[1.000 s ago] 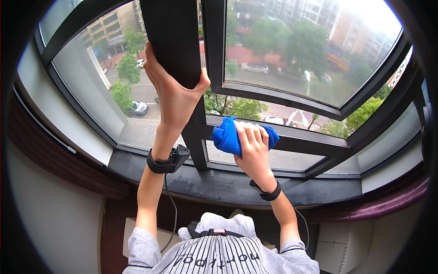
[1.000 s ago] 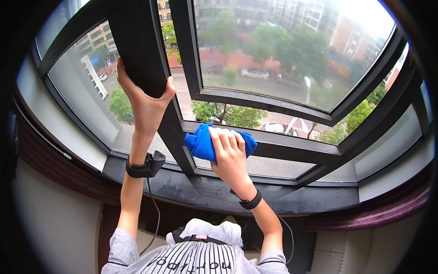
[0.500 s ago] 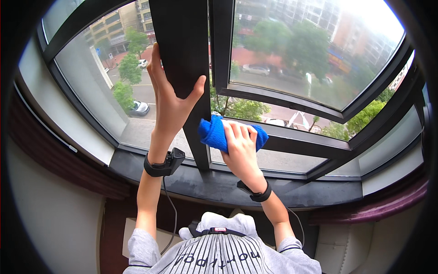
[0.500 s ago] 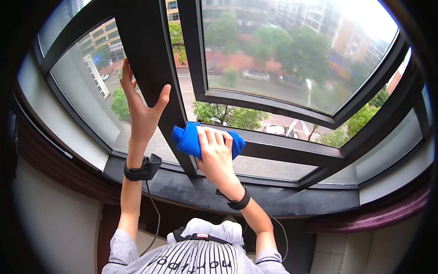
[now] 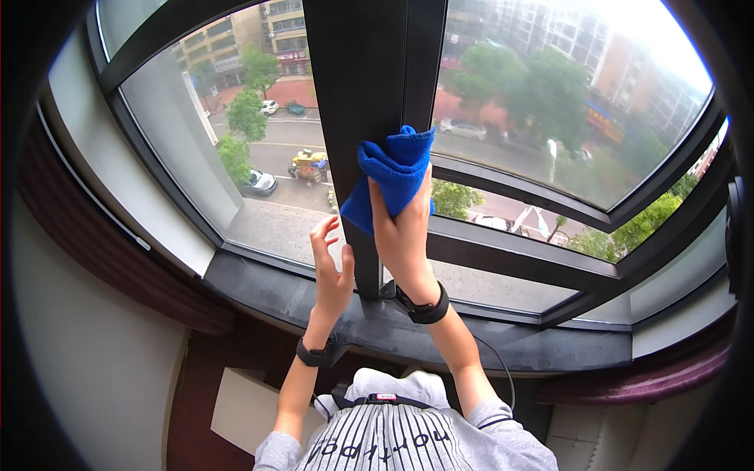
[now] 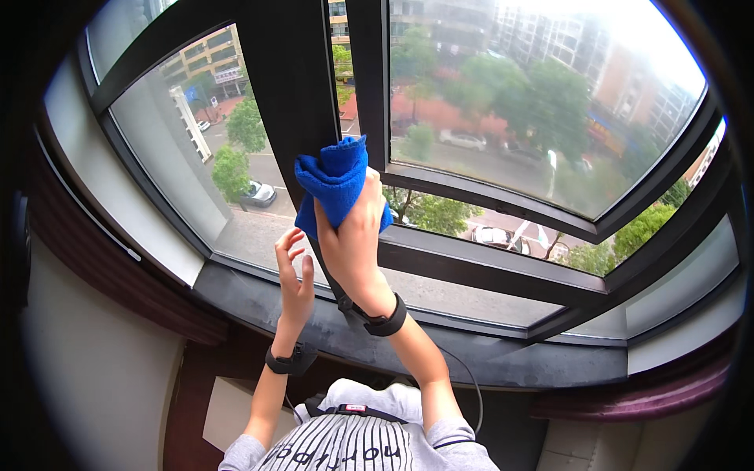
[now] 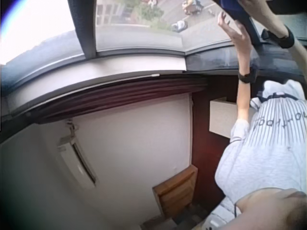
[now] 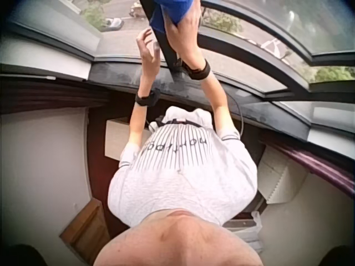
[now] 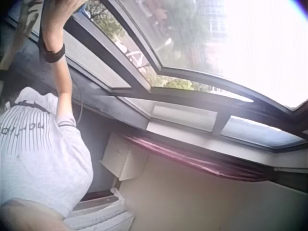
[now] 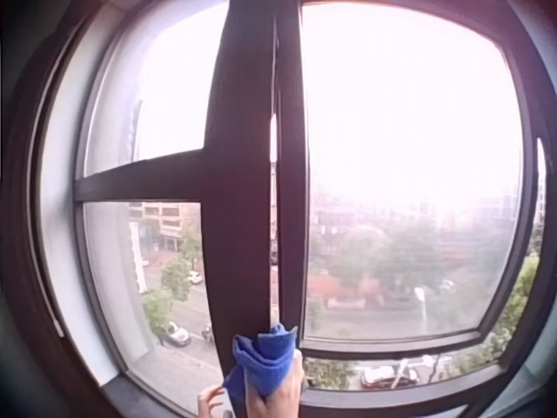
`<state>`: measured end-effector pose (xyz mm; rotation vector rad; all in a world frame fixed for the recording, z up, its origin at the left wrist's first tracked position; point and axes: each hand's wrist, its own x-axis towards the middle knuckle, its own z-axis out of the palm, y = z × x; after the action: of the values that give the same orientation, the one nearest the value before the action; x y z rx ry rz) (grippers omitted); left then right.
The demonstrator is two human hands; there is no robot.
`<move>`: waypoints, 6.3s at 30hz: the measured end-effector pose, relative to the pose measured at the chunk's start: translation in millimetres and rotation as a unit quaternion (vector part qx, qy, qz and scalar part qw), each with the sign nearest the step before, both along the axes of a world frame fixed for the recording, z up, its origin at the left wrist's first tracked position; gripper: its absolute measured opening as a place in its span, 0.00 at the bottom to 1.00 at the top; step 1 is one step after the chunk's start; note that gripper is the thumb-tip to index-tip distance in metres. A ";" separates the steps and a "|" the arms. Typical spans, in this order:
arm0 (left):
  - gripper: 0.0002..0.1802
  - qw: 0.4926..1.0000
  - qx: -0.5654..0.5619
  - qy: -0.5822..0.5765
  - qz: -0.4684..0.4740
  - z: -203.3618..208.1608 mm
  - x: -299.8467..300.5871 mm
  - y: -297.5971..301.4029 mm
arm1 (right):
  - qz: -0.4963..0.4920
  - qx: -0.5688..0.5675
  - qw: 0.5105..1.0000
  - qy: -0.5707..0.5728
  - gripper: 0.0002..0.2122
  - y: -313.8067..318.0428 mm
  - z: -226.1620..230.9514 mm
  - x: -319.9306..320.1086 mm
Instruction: Clean the window frame and glass using a blue cloth.
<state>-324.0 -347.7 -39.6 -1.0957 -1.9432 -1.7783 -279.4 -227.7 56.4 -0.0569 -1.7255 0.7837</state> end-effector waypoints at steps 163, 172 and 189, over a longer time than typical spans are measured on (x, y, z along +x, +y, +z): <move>0.32 0.992 0.128 -0.002 -0.015 -8.2 5.9 37.8 | -0.136 0.373 0.912 -0.099 0.37 16.5 38.5 3.8; 0.32 0.991 0.130 0.006 0.003 -12.6 1.8 37.6 | -0.180 0.503 0.834 -0.134 0.30 13.0 37.5 -2.0; 0.31 0.993 0.115 0.001 -0.007 -10.0 4.0 34.0 | -0.207 0.539 0.816 0.046 0.22 22.8 161.8 -20.3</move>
<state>-320.0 -313.7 -49.6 -1.0327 -1.6809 -1.9495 -299.7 -205.0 218.2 0.3649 -1.7483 -0.5670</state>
